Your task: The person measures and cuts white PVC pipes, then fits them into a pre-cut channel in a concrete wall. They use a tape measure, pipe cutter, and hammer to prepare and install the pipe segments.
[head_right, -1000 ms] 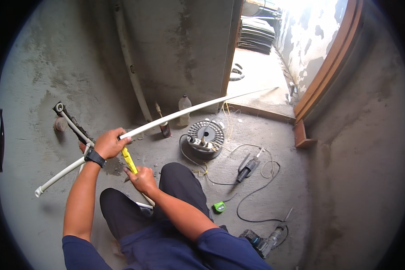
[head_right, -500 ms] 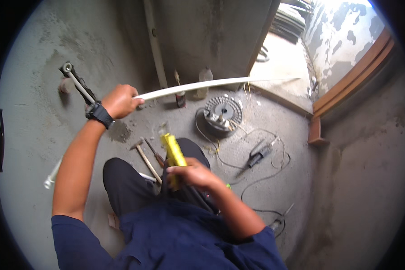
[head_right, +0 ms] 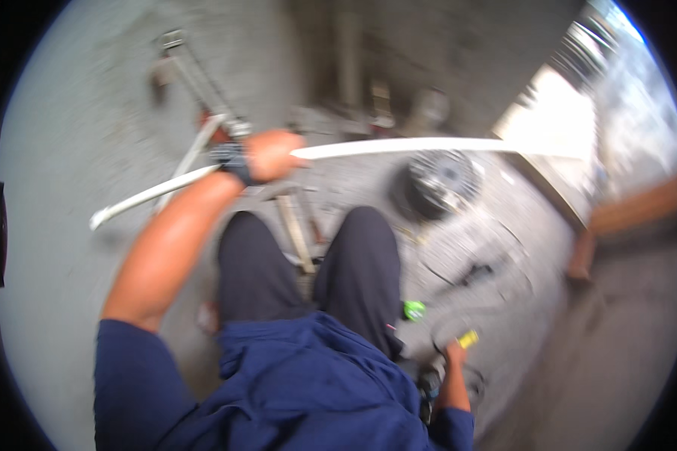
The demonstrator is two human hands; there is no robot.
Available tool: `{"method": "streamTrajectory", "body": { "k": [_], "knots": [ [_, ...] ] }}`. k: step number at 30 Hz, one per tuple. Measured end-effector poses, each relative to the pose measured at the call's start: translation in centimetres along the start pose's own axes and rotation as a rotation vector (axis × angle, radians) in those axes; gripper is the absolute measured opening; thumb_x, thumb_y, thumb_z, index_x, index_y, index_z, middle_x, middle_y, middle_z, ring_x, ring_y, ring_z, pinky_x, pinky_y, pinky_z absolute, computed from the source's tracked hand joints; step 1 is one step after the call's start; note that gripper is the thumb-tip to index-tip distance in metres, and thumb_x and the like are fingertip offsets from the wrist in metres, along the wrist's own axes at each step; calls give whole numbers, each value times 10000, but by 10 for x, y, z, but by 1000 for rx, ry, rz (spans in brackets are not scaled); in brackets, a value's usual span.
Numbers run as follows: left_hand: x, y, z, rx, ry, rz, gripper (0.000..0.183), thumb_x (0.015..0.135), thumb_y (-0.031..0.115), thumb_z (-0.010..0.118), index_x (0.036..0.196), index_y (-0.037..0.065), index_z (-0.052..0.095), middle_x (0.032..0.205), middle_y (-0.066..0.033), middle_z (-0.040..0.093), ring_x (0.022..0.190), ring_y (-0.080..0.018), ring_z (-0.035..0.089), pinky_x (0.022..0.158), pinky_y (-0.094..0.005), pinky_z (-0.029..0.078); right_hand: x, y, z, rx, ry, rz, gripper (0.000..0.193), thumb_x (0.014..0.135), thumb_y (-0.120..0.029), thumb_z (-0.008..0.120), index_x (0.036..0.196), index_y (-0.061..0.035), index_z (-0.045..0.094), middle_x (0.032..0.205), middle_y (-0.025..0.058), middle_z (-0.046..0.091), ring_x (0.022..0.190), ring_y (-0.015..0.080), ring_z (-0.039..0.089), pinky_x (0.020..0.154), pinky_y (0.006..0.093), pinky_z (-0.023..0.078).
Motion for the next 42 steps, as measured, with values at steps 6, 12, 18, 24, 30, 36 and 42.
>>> {"method": "streamTrajectory", "body": {
  "k": [6, 12, 18, 24, 30, 36, 42],
  "knots": [
    [11, 10, 28, -39, 109, -171, 254, 840, 251, 610, 984, 142, 788, 971, -161, 755, 938, -331, 729, 816, -472, 578, 56, -70, -77, 232, 0, -76, 546, 940, -502, 573, 1270, -88, 438, 1212, 219, 548, 1100, 408, 556, 898, 517, 457],
    [18, 33, 46, 62, 84, -246, 300, 867, 277, 620, 1047, 116, 797, 1010, -116, 774, 974, -279, 744, 744, -470, 577, 57, -182, -216, 729, -82, -190, 815, 937, -615, 581, 1515, -158, 232, 1472, 267, 399, 1339, 451, 425, 1086, 580, 378],
    [16, 60, 20, 116, 166, -261, 272, 789, 311, 695, 962, 137, 812, 937, -97, 778, 901, -248, 752, 699, -412, 570, -16, -349, -333, 1769, -395, -320, 942, 941, -524, 667, 1558, 29, 219, 1496, 290, 447, 1382, 482, 432, 1151, 569, 393],
    [31, 75, 12, 93, 171, -215, 292, 884, 321, 630, 1066, 184, 811, 1052, -74, 779, 1013, -245, 729, 779, -438, 551, 15, -428, -369, 1250, -243, -818, 681, 934, -421, 684, 1404, 32, 492, 1350, 253, 598, 1296, 332, 565, 1092, 456, 472],
    [19, 70, 5, 31, 167, -206, 314, 824, 332, 694, 1083, 188, 797, 1053, -79, 774, 1006, -301, 729, 783, -547, 574, 81, -448, -391, 397, 662, -1041, 512, 909, -358, 688, 1293, -20, 664, 954, 202, 756, 807, 368, 741, 744, 489, 607],
    [-37, 42, -11, -167, 462, -63, 205, 758, 223, 676, 873, 116, 807, 898, -134, 768, 886, -313, 753, 733, -471, 604, 65, -457, -377, 1715, -445, -614, 287, 1069, -203, 541, 1333, -121, 620, 810, -35, 472, 660, 74, 387, 589, 189, 361],
    [-76, 11, 0, -156, 399, -143, 237, 847, 197, 582, 889, 96, 792, 917, -140, 763, 869, -323, 752, 731, -466, 603, 11, -488, -364, 1673, -497, -628, 150, 1007, -250, 655, 982, -103, 634, 716, -57, 441, 585, 62, 386, 500, 228, 329]
  ]
}}
Point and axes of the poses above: each hand's wrist, its own x-axis towards the middle knuckle, its own z-axis out of the palm, y = z × x, the point moved 6 cm from there along x, towards the middle knuckle
